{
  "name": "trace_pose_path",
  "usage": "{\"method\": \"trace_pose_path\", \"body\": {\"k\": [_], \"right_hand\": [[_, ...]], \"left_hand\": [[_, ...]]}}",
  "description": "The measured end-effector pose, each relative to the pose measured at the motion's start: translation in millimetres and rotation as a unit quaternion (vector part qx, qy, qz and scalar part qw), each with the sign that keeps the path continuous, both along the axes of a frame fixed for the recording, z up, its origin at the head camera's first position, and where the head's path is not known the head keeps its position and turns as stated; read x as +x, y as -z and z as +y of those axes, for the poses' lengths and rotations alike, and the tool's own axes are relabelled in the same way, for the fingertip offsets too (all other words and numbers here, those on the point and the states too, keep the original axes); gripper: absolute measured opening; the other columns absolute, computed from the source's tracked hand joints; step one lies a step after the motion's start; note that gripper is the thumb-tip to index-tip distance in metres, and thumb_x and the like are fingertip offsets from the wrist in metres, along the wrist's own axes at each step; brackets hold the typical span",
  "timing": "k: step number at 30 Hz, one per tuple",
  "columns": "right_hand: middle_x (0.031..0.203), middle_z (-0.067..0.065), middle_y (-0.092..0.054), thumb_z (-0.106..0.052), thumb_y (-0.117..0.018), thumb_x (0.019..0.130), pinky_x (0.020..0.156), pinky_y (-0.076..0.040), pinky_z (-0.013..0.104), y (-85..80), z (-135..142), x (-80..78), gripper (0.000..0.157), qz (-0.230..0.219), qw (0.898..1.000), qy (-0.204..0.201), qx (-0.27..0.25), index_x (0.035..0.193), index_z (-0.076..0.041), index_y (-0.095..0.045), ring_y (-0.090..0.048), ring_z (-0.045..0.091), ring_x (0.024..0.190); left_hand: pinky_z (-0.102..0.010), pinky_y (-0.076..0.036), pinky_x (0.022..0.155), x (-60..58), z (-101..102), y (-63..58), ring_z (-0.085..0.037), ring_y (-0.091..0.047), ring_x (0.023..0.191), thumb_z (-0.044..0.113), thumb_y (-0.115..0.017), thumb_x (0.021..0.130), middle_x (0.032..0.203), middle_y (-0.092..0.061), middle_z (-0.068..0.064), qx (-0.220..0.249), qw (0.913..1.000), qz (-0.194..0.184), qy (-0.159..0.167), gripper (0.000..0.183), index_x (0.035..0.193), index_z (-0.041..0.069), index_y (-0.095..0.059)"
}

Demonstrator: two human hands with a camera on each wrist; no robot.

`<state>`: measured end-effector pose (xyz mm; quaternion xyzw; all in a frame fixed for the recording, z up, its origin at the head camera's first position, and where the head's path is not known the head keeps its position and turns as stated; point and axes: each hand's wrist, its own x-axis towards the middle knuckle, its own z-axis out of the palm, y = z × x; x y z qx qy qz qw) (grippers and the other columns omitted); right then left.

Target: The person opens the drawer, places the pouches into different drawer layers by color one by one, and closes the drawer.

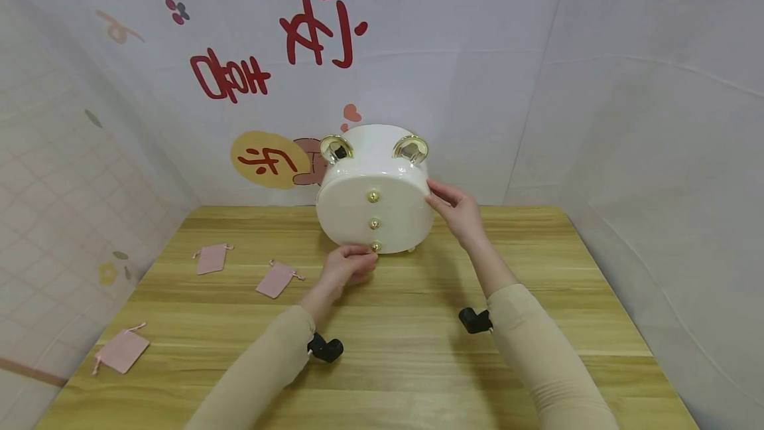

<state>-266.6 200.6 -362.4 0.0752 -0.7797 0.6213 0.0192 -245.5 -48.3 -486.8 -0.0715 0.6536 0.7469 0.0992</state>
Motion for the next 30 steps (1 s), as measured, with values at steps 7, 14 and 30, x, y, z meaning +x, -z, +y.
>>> {"method": "trace_pose_path", "body": {"k": [7,14,30], "right_hand": [[0.143,0.020,-0.050,-0.014,-0.063,0.099,0.112,-0.035,0.047,1.5,0,-0.3,0.045,0.006,1.000,0.000,-0.004,0.141,0.000,-0.052,-0.040,0.033,0.138],[0.143,0.021,-0.051,-0.013,-0.062,0.099,0.111,-0.035,0.048,1.4,0,-0.2,0.045,0.014,1.000,-0.001,-0.001,0.141,0.001,-0.053,-0.040,0.034,0.137],[0.143,0.020,-0.051,-0.015,-0.063,0.099,0.111,-0.036,0.047,1.5,1,-0.5,0.045,0.008,1.000,-0.001,0.001,0.141,-0.001,-0.053,-0.041,0.031,0.137]], "left_hand": [[-0.037,-0.060,0.071,-2.6,8,8.8,-0.016,-0.070,0.076,0.011,-0.081,0.083,0.090,-0.071,-0.006,0.029,0.9992,-0.020,-0.021,0.050,0.124,-0.005,-0.059],[-0.032,-0.059,0.062,0.2,20,14.8,-0.012,-0.068,0.069,0.005,-0.082,0.080,0.088,-0.071,-0.007,0.053,0.9961,-0.006,-0.070,0.046,0.120,-0.007,-0.060],[-0.032,-0.060,0.064,-1.0,41,20.5,-0.010,-0.064,0.066,0.002,-0.084,0.078,0.089,-0.069,-0.011,0.044,0.9802,0.038,-0.190,0.033,0.103,-0.004,-0.064]]}}
